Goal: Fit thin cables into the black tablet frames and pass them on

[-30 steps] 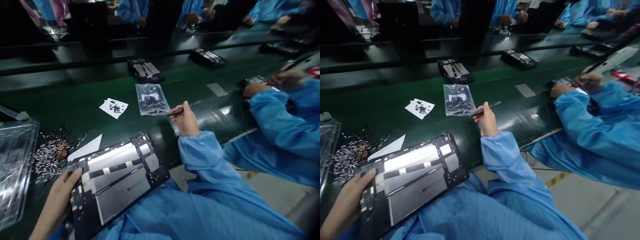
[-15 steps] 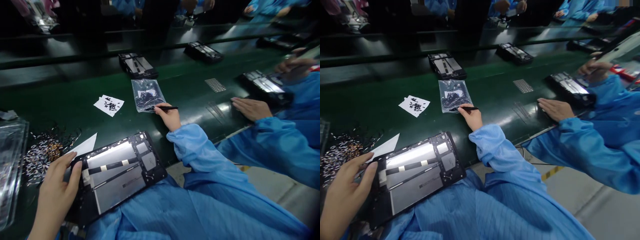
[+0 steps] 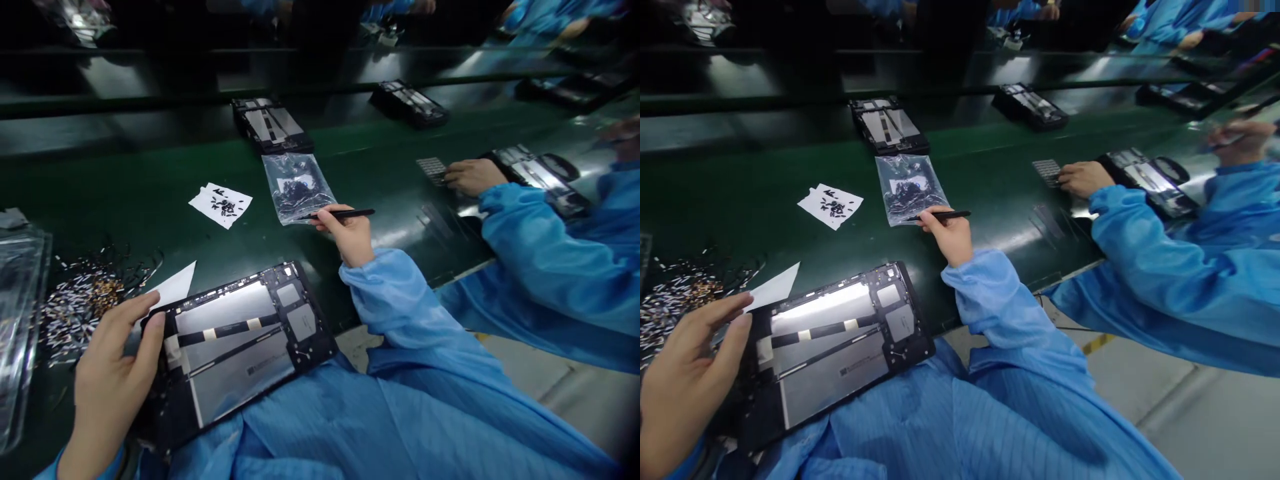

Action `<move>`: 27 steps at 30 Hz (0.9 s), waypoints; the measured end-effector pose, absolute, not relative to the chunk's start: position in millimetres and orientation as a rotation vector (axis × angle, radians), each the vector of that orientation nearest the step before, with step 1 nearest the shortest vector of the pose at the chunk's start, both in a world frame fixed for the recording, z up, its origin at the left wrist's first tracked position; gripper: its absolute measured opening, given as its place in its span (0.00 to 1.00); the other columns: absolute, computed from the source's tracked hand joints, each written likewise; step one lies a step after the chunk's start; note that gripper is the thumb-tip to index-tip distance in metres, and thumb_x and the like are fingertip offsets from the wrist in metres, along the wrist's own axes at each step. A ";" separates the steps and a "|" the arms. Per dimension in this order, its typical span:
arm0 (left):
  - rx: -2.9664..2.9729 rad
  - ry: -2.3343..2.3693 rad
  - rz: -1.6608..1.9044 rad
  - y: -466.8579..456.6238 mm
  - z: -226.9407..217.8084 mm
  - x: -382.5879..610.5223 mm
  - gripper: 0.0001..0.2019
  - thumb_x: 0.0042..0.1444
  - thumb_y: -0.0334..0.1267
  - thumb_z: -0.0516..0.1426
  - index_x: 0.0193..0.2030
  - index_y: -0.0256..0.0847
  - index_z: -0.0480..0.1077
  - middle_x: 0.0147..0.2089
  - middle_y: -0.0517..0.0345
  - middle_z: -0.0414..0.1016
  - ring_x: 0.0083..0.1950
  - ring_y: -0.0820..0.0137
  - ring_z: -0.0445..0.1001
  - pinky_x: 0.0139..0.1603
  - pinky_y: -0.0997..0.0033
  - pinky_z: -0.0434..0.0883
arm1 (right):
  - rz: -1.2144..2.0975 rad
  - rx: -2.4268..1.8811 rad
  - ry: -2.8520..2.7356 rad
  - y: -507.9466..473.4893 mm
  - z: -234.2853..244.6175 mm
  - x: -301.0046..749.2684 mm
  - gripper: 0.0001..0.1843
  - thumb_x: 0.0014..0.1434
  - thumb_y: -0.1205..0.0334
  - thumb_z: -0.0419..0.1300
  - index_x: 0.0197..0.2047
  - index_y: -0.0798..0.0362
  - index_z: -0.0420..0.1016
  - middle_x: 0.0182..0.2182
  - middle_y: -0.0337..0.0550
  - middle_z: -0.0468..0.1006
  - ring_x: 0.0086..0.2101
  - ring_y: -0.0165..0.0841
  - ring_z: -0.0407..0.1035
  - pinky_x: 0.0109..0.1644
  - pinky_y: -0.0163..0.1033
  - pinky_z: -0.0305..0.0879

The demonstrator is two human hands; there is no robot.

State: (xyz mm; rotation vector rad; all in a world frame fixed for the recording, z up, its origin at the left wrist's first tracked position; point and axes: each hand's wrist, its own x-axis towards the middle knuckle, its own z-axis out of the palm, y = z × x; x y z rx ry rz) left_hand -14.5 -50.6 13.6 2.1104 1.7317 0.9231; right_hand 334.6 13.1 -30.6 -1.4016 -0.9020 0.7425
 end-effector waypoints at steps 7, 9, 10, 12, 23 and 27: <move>1.678 1.390 0.758 -46.7 31.5 13.3 0.21 0.56 0.51 0.59 0.53 0.42 0.71 0.48 0.51 0.79 0.46 0.62 0.80 0.47 0.63 0.79 | 1.308 -1.149 -0.898 -6.5 16.2 270.4 0.18 0.45 0.47 0.72 0.31 0.52 0.76 0.29 0.39 0.82 0.28 0.27 0.78 0.31 0.30 0.74; 1.574 1.280 0.715 -45.4 34.3 24.8 0.24 0.54 0.50 0.60 0.55 0.40 0.69 0.48 0.47 0.79 0.46 0.61 0.80 0.41 0.64 0.80 | 1.511 -1.070 -0.895 -9.3 24.2 252.8 0.17 0.45 0.49 0.72 0.31 0.52 0.77 0.28 0.38 0.83 0.27 0.26 0.77 0.29 0.28 0.72; 1.529 1.244 0.712 -45.2 35.5 30.3 0.25 0.54 0.49 0.61 0.56 0.39 0.68 0.47 0.46 0.79 0.46 0.60 0.80 0.40 0.64 0.81 | 1.604 -1.041 -0.887 -10.3 27.0 245.5 0.17 0.45 0.49 0.73 0.30 0.52 0.76 0.28 0.38 0.83 0.27 0.26 0.77 0.29 0.27 0.72; 1.450 1.209 0.729 -45.9 38.1 39.6 0.25 0.52 0.47 0.62 0.54 0.38 0.68 0.43 0.48 0.80 0.42 0.62 0.80 0.37 0.65 0.81 | 1.754 -1.004 -0.852 -11.3 30.5 234.5 0.17 0.43 0.50 0.74 0.29 0.53 0.76 0.26 0.37 0.82 0.26 0.26 0.77 0.28 0.26 0.72; 1.233 1.302 0.718 -47.0 48.3 50.3 0.14 0.48 0.45 0.62 0.36 0.38 0.68 0.25 0.60 0.74 0.20 0.74 0.71 0.13 0.79 0.69 | 2.052 -1.000 -0.610 -8.5 19.5 222.2 0.15 0.41 0.56 0.75 0.29 0.56 0.80 0.23 0.41 0.82 0.23 0.25 0.76 0.26 0.22 0.72; 1.245 1.310 0.719 -48.7 46.4 50.4 0.14 0.48 0.45 0.62 0.37 0.38 0.68 0.25 0.60 0.74 0.20 0.73 0.70 0.14 0.78 0.70 | 2.052 -1.020 -0.632 -7.5 17.5 221.3 0.15 0.42 0.55 0.75 0.29 0.57 0.79 0.23 0.42 0.82 0.22 0.24 0.76 0.26 0.22 0.72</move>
